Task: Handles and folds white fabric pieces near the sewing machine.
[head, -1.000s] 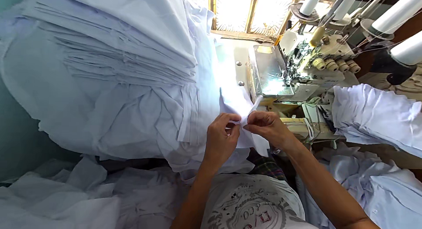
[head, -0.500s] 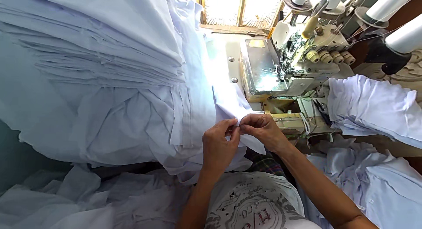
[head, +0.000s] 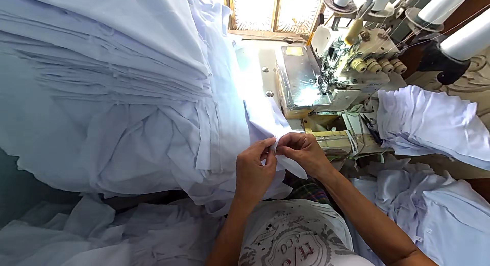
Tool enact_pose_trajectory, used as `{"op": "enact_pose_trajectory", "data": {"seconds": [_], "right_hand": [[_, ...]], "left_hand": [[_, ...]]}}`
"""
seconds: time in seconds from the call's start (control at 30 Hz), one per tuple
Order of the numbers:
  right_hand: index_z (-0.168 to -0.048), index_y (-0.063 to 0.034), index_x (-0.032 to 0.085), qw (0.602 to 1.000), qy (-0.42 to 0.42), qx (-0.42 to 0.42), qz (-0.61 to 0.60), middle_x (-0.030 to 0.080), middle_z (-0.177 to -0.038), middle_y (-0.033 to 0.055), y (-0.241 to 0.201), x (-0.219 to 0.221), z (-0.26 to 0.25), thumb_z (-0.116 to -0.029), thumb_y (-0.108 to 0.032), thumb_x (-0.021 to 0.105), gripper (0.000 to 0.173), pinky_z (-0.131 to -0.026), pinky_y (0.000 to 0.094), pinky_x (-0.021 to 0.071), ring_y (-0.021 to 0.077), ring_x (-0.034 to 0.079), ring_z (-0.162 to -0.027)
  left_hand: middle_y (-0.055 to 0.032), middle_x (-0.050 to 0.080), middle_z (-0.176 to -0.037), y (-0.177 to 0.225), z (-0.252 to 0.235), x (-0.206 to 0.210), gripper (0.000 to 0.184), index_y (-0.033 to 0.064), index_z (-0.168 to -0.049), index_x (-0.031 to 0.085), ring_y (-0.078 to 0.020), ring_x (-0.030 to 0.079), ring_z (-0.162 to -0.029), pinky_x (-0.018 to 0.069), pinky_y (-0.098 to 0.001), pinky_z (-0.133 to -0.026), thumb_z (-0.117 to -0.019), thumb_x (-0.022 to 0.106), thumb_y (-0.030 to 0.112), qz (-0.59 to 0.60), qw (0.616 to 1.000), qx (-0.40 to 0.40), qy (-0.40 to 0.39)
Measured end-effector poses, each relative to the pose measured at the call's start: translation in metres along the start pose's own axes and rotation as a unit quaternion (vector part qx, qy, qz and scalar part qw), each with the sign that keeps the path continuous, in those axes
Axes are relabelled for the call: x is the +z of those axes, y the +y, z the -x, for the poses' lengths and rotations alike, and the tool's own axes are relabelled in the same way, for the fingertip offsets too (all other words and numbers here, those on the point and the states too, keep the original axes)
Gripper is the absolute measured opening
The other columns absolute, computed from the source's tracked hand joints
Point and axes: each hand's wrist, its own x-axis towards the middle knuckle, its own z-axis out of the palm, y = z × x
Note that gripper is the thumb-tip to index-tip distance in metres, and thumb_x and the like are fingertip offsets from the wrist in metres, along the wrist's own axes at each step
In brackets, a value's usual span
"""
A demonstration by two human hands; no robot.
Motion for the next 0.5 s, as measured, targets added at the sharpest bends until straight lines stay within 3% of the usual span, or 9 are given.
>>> {"op": "enact_pose_trajectory", "data": {"seconds": [0.2, 0.37, 0.5], "right_hand": [[-0.088, -0.0056, 0.07, 1.0, 0.007, -0.01, 0.006, 0.069, -0.074, -0.0064, -0.001, 0.004, 0.0, -0.0879, 0.008, 0.066, 0.014, -0.065, 0.0154, 0.0549, -0.0027, 0.063, -0.067], [-0.089, -0.0049, 0.07, 0.999, 0.023, -0.025, 0.036, 0.067, -0.072, -0.0059, -0.003, 0.006, 0.0, -0.0892, 0.005, 0.067, 0.01, -0.062, 0.0139, 0.0522, -0.0032, 0.06, -0.063], [-0.091, -0.004, 0.069, 0.996, 0.026, -0.039, 0.081, 0.065, -0.072, -0.0066, -0.003, 0.007, 0.001, -0.0901, 0.002, 0.067, 0.007, -0.059, 0.0117, 0.0489, -0.0054, 0.057, -0.062]], "left_hand": [[-0.0152, 0.075, -0.104, -0.003, 0.003, 0.004, 0.025, -0.0041, -0.114, 0.073, -0.0134, 0.074, -0.088, 0.0603, -0.0272, -0.08, -0.09, 0.066, 0.001, -0.044, 0.998, 0.032, 0.014], [-0.0166, 0.077, -0.103, -0.005, 0.004, 0.011, 0.02, -0.0039, -0.104, 0.076, -0.0214, 0.076, -0.087, 0.0601, -0.0321, -0.076, -0.09, 0.063, 0.001, -0.168, 0.974, 0.13, 0.085], [-0.0168, 0.077, -0.098, -0.007, 0.001, 0.01, 0.018, -0.0039, -0.099, 0.078, -0.0221, 0.076, -0.084, 0.06, -0.0322, -0.073, -0.0894, 0.062, 0.0, -0.177, 0.97, 0.145, 0.089]]}}
